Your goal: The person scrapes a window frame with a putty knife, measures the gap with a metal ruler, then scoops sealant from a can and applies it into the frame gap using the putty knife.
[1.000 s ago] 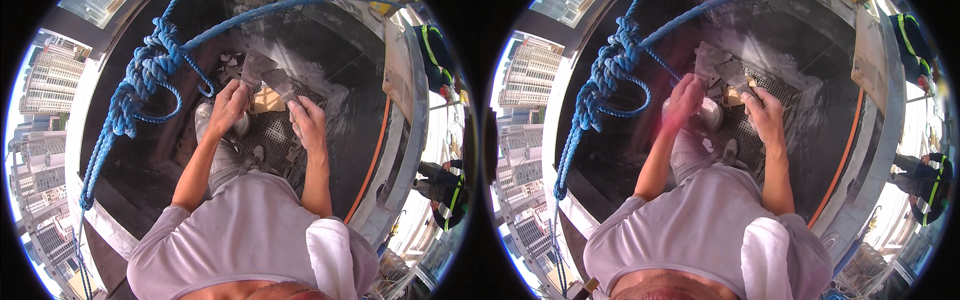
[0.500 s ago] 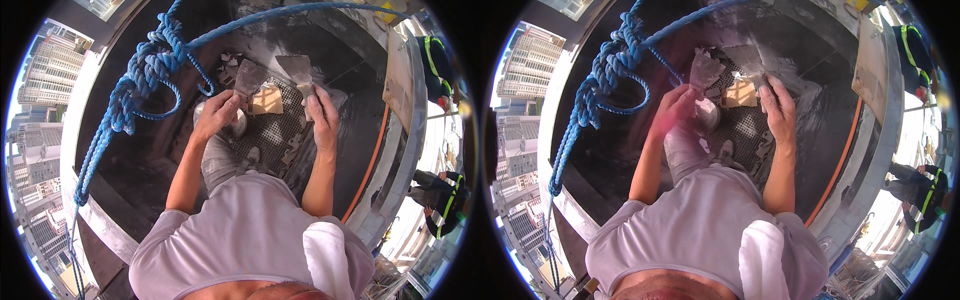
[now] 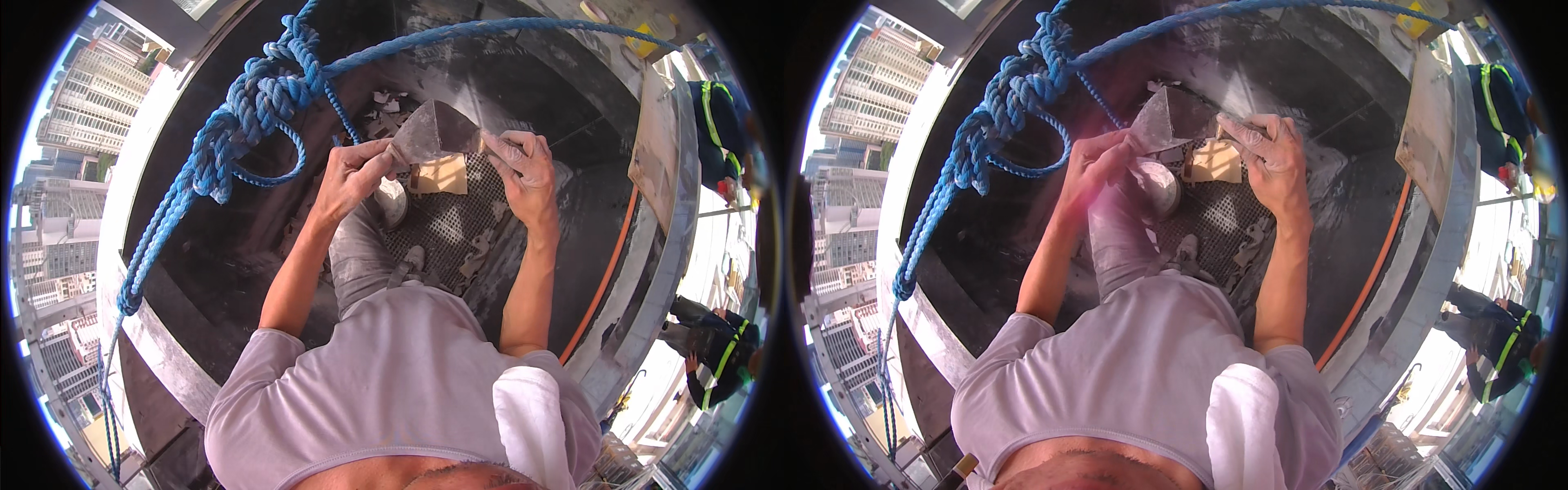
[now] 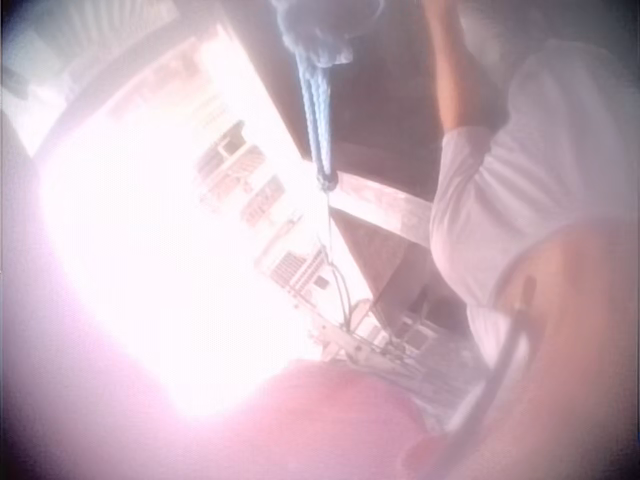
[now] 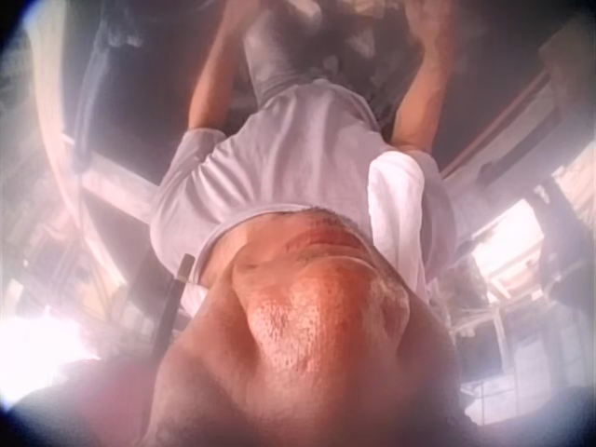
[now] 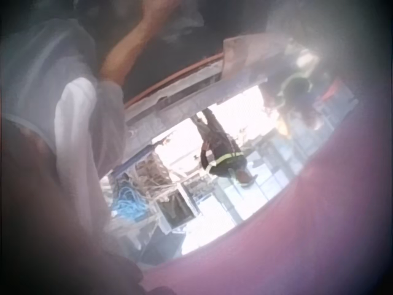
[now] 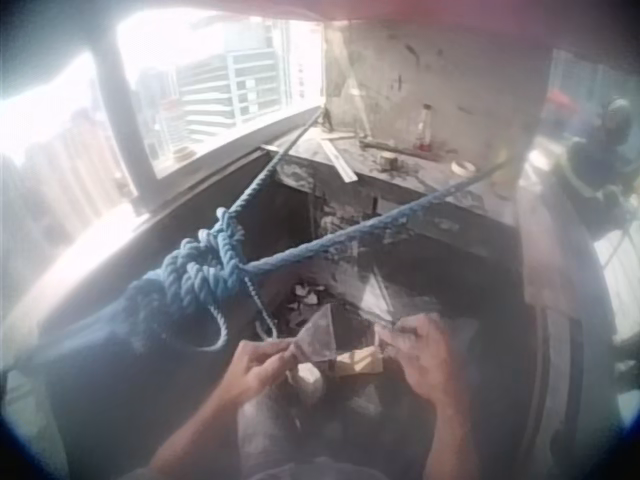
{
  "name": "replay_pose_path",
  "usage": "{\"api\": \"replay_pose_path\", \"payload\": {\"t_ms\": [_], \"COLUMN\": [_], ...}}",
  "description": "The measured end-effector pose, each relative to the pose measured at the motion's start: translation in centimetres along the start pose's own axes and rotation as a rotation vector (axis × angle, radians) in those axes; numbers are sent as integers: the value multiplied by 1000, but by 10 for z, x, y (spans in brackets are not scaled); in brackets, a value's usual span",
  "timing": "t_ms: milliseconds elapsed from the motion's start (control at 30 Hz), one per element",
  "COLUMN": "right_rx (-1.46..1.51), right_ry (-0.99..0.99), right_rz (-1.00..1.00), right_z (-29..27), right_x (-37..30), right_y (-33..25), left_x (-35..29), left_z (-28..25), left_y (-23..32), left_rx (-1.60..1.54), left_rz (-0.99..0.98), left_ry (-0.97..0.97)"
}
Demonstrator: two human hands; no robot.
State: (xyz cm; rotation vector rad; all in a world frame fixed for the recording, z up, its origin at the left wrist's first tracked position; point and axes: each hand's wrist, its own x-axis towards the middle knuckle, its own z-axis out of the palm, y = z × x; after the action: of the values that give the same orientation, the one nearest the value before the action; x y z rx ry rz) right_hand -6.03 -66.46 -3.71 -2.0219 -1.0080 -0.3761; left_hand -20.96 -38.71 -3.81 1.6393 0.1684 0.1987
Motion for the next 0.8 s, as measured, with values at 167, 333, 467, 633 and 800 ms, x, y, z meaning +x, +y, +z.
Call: {"api": "replay_pose_path", "payload": {"t_ms": [167,333,467,633,800], "right_rx": [-113,-288,60,805,1043], "right_ry": [13,-39,182,312,507], "right_rz": [-23,49,265,619,604], "right_z": [-3,5,20,30,23], "right_x": [8,7,-7,-13,-8], "right_y": [-2,19,25,-1,-12], "left_x": [-7,-15,0,8,21], "left_z": [5,2,4,17,39], "left_y": [-14,-4,7,8,-1], "left_rx": [-3,-109,-121,-197,-267], "left_rz": [35,76,61,-8,30], "left_ry": [52,-6,95,101,113]}}
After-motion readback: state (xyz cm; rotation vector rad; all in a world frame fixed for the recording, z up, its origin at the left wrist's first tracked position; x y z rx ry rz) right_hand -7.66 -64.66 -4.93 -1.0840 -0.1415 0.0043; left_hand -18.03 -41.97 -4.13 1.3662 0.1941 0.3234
